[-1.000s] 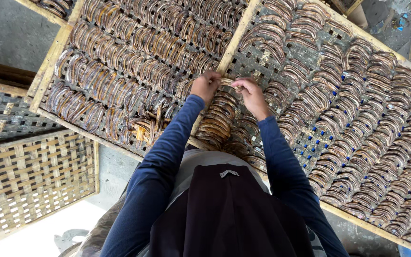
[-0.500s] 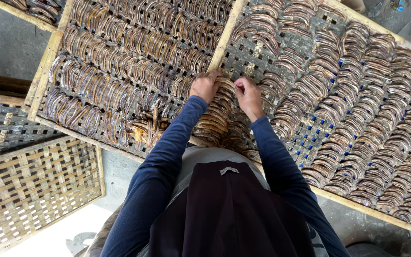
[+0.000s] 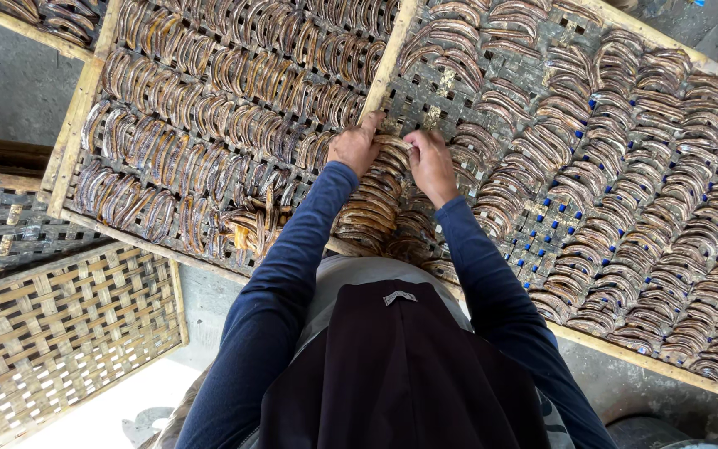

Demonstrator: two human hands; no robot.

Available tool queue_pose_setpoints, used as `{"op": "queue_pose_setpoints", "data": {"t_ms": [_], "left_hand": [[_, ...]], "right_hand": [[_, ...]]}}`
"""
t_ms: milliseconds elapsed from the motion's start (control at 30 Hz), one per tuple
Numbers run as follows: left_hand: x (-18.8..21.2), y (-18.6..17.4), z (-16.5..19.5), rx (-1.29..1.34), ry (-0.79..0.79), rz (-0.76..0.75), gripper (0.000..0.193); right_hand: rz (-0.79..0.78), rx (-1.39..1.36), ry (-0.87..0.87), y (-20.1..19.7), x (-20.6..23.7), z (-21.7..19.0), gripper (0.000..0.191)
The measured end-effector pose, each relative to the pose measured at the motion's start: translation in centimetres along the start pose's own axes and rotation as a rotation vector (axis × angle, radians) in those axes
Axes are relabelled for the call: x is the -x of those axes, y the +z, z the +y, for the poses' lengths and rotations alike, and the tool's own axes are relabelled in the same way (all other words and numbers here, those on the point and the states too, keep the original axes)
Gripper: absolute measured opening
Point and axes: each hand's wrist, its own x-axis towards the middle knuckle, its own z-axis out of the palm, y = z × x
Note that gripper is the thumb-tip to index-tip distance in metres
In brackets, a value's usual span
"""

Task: The person lifts and repositions large bamboo drying trays filled with dried fish, then flips and rearranges the fish one at a time, laying them in neat rows across the tray mesh. They occasionally move a tray aside to reach the fish underneath and continue turning the fish over by hand.

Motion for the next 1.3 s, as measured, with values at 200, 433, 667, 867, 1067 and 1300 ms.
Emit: {"op": "queue_pose_setpoints", "data": {"t_ms": [200, 433, 667, 867, 1067, 1300], "left_hand": [[-0.6, 1.0, -0.8, 0.074, 0.106, 0.078, 0.029], [0.9, 2.0, -0.4, 0.16, 0.207, 0.428, 0.025], [2.8, 0.4, -0.1, 0.294, 0.095, 0.439, 0.02], [6.4, -0.1, -2.4, 0.337, 0.056, 0.561, 0.013], [10.3, -0.6, -5.0, 0.379, -0.147, 0.588, 0.012], [13.4, 0.1, -4.9, 0.453, -0.228, 0.647, 0.011]], "right_hand": [[0.052, 0.192, -0.103, 0.2, 0.7, -0.4, 0.015], [0.11, 0.132, -0.026, -0.9, 0.3, -0.5, 0.015], [0.043, -0.146, 0.01, -2.2, -8.6, -1.1, 0.041], [-0.026, 0.361, -0.241, -0.5, -12.7, -0.6, 0.045], [-0.184, 0.233, -0.091, -1.4, -13.5, -0.1, 0.056], [-0.334, 0.265, -0.04, -3.3, -15.3, -2.4, 0.046]]}}
